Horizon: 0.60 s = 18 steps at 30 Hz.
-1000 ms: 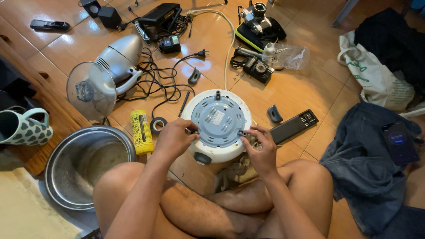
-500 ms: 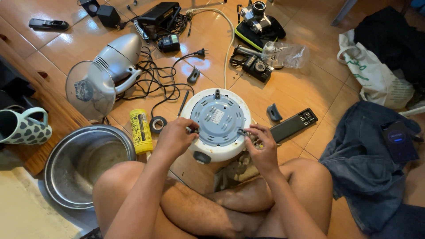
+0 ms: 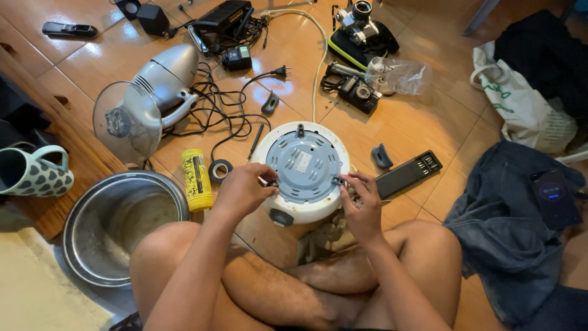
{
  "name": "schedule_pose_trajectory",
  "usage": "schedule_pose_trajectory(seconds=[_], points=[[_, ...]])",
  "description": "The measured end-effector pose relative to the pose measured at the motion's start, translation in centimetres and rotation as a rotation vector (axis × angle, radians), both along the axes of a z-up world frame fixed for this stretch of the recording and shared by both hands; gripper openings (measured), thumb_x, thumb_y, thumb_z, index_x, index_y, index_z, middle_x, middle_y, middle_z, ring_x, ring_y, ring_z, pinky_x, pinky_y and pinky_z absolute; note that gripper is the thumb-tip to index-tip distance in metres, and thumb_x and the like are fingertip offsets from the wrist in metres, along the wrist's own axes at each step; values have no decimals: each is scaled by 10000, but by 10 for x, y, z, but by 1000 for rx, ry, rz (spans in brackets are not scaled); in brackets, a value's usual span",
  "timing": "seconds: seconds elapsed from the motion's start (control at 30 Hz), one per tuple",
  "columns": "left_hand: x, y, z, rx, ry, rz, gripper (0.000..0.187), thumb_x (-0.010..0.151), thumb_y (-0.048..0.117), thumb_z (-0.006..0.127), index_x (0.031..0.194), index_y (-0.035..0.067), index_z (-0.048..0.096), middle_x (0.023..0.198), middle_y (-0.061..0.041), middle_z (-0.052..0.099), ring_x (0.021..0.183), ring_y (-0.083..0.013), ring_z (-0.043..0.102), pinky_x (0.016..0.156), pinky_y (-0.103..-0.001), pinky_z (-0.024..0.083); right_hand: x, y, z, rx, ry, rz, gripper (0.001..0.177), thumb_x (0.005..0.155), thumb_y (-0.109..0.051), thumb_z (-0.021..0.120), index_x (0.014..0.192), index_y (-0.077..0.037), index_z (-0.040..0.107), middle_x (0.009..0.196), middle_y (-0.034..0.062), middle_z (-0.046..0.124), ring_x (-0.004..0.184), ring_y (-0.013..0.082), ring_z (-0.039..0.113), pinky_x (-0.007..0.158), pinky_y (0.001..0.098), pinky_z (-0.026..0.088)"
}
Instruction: The person sits on the floor and works on the internal wiring of a disassembled white appliance. They connect wires to a grey circular component, then attempt to fit and secure the component onto the appliance base using screws.
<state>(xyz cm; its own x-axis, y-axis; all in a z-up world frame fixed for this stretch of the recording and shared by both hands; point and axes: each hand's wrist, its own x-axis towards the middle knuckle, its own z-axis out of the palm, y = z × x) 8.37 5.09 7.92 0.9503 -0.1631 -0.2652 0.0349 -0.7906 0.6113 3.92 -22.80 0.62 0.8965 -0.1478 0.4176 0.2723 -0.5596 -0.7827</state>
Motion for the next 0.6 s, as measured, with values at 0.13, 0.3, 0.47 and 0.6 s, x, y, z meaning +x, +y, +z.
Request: schedule_pose_trajectory(seconds=[0.13, 0.3, 0.47, 0.6], points=[[-3, 0, 7, 32, -1, -8, 298, 786, 246, 833, 1079, 259, 780, 1012, 17, 781, 969, -217, 774, 837, -404, 595, -2, 3, 1, -6, -21, -8, 230, 911, -95, 749, 1137, -124, 780, 1148, 112, 665, 1059, 319, 703, 913, 406, 568], [0, 1, 3, 45, -19, -14, 307, 774, 270, 838, 1074, 264, 772, 1028, 10, 769, 973, -224, 769, 846, -423, 593, -2, 1, -8, -34, -52, 8, 210, 913, -110, 740, 1121, -117, 768, 1150, 106, 652, 1114, 323, 677, 976, 419, 532], [-3, -1, 8, 43, 1, -25, 278, 765, 280, 848, 1034, 254, 784, 1002, 20, 772, 960, -200, 777, 843, -392, 592, -2, 4, -17, -46, -74, -7, 201, 943, -127, 710, 1139, -121, 754, 1166, 95, 641, 1137, 311, 659, 1012, 414, 502], [-4, -3, 14, 21, -17, -39, 261, 782, 241, 837, 1037, 221, 782, 1004, -9, 767, 946, -231, 781, 838, -425, 590, -1, 6, -23, -104, -97, -51, 224, 956, -142, 697, 1176, -130, 741, 1173, 86, 635, 1127, 296, 653, 1032, 412, 473]])
